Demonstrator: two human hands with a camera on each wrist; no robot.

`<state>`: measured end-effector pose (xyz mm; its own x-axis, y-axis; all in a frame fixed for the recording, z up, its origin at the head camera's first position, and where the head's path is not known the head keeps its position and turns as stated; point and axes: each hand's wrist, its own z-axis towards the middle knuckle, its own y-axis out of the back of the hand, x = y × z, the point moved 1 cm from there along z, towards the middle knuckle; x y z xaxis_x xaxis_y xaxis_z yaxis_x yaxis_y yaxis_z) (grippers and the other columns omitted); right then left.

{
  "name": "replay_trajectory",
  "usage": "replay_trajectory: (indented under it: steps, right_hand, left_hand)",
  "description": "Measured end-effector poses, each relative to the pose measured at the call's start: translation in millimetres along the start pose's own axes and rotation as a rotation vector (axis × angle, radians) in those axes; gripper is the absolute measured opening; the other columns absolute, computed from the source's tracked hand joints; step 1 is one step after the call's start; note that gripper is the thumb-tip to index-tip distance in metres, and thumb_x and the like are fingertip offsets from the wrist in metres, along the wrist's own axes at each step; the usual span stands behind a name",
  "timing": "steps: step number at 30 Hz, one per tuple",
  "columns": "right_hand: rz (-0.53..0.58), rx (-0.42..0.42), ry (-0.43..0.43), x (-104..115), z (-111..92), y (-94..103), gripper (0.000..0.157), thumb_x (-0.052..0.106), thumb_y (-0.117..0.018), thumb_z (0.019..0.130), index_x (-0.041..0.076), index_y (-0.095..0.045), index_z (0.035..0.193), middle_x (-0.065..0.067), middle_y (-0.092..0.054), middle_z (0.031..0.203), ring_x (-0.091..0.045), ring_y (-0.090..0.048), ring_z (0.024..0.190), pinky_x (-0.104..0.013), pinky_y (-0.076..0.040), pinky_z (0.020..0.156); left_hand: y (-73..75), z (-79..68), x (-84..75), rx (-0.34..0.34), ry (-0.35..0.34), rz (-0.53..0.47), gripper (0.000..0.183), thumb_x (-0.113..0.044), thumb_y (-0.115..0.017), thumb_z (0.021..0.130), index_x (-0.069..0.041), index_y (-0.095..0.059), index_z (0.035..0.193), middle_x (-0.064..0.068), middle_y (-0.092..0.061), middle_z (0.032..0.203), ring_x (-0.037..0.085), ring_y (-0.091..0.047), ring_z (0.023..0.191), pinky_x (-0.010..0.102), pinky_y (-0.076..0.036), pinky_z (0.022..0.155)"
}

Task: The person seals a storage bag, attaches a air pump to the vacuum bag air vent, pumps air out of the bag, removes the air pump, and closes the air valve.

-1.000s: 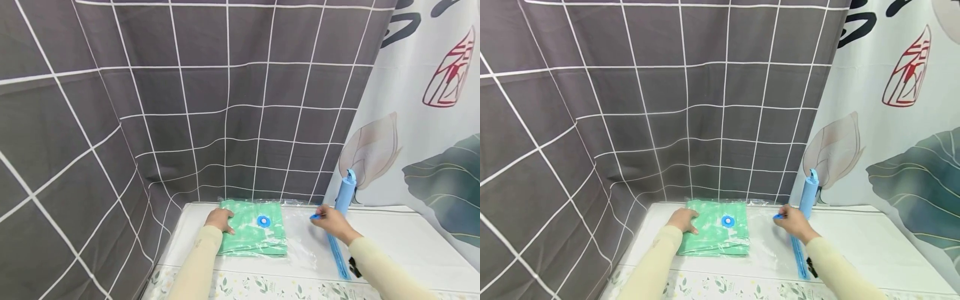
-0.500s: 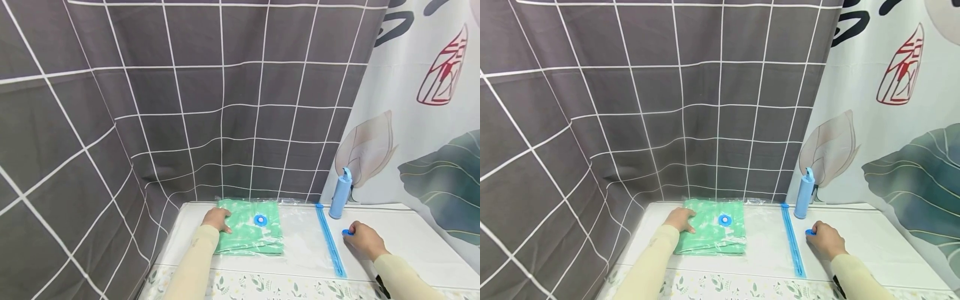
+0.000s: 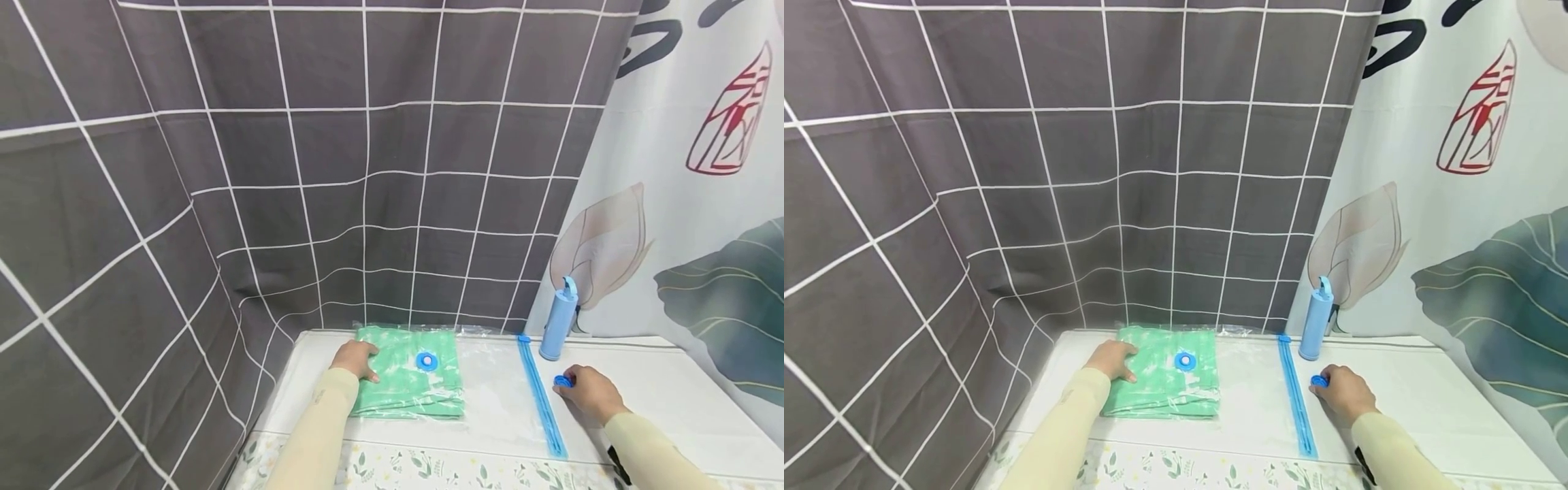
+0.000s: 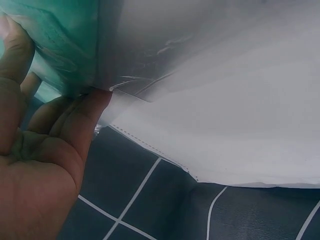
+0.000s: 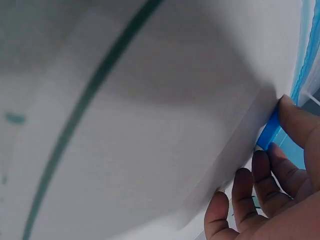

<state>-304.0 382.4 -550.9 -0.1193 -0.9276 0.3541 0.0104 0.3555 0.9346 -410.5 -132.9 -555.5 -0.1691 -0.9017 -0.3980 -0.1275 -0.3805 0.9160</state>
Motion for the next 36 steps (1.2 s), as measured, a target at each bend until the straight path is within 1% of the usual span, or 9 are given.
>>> replay_trajectory:
  steps: [4,8,14,22,25,28,31,33,36]
  right_hand:
    - [0.019,0.015,-0.025,0.6,0.7,1.4,0.043,0.022,-0.088,0.098,-0.014,-0.07,0.115,-0.026,-0.078,0.104,-0.037,-0.075,0.095,-0.063,-0.063,0.094]
    - [0.032,0.034,-0.045,0.3,3.6,2.7,0.044,0.023,-0.087,0.098,-0.014,-0.069,0.115,-0.025,-0.077,0.102,-0.034,-0.072,0.093,-0.062,-0.062,0.094]
    - [0.04,0.055,-0.021,1.5,8.7,1.9,0.048,0.025,-0.087,0.099,-0.015,-0.068,0.119,-0.027,-0.077,0.106,-0.038,-0.075,0.097,-0.064,-0.063,0.095]
    - [0.009,0.095,-0.035,-2.0,8.8,1.9,0.053,0.028,-0.084,0.101,-0.015,-0.063,0.123,-0.032,-0.076,0.112,-0.044,-0.076,0.102,-0.066,-0.063,0.097]
    - [0.032,0.128,-0.018,-4.8,9.6,8.3,0.069,0.041,-0.085,0.101,-0.016,-0.06,0.131,-0.038,-0.073,0.12,-0.053,-0.074,0.11,-0.069,-0.061,0.1]
    - [0.145,0.184,-0.071,-8.2,17.1,19.3,0.096,0.055,-0.082,0.101,-0.019,-0.044,0.149,-0.038,-0.069,0.111,-0.05,-0.072,0.099,-0.063,-0.063,0.095]
    - [0.345,0.204,-0.186,-10.6,26.7,33.8,0.118,0.058,-0.076,0.103,-0.019,-0.014,0.166,-0.048,-0.056,0.129,-0.057,-0.065,0.111,-0.064,-0.063,0.098]
    - [0.473,0.172,-0.238,-10.5,34.2,43.2,0.123,0.054,-0.073,0.106,-0.016,0.004,0.171,-0.053,-0.044,0.149,-0.064,-0.058,0.13,-0.069,-0.06,0.11]
    - [0.595,0.093,-0.222,-4.7,42.4,54.6,0.12,0.044,-0.068,0.111,-0.013,0.019,0.172,-0.048,-0.001,0.178,-0.071,-0.02,0.163,-0.082,-0.033,0.133]
  left_hand:
    - [-15.9,13.6,15.3,-0.014,-0.011,-0.012,0.08,-0.035,-0.102,0.069,-0.02,-0.078,0.144,0.016,-0.075,0.152,0.049,-0.062,0.15,0.069,-0.049,0.129]
    - [-8.6,7.4,7.6,-0.002,0.005,0.004,0.08,-0.033,-0.102,0.068,-0.018,-0.079,0.143,0.017,-0.075,0.151,0.051,-0.062,0.149,0.07,-0.049,0.128]
    - [-8.9,7.4,11.0,-0.016,0.023,0.018,0.079,-0.034,-0.102,0.067,-0.02,-0.08,0.142,0.015,-0.076,0.151,0.051,-0.063,0.149,0.07,-0.05,0.127]
    - [8.9,-12.4,-14.2,0.007,0.044,-0.039,0.076,-0.028,-0.1,0.072,-0.016,-0.078,0.144,0.018,-0.072,0.155,0.053,-0.058,0.154,0.069,-0.046,0.131]
    - [22.8,-25.7,-29.1,0.015,0.06,-0.051,0.075,-0.023,-0.099,0.072,-0.012,-0.078,0.143,0.02,-0.071,0.156,0.052,-0.056,0.156,0.068,-0.043,0.134]
    - [27.2,-31.9,-33.4,0.003,0.061,-0.027,0.073,-0.024,-0.097,0.075,-0.012,-0.078,0.144,0.019,-0.072,0.156,0.051,-0.057,0.156,0.066,-0.044,0.135]
    - [27.9,-33.3,-33.7,-0.002,0.064,-0.028,0.072,-0.024,-0.097,0.076,-0.013,-0.078,0.144,0.02,-0.071,0.157,0.051,-0.058,0.155,0.067,-0.044,0.134]
    - [25.6,-31.0,-31.6,0.0,0.061,-0.031,0.072,-0.025,-0.097,0.075,-0.013,-0.078,0.144,0.02,-0.071,0.156,0.051,-0.058,0.154,0.067,-0.044,0.134]
    - [10.0,-15.4,-17.7,-0.009,0.036,-0.039,0.074,-0.026,-0.099,0.071,-0.014,-0.079,0.142,0.018,-0.074,0.153,0.051,-0.061,0.151,0.067,-0.046,0.133]
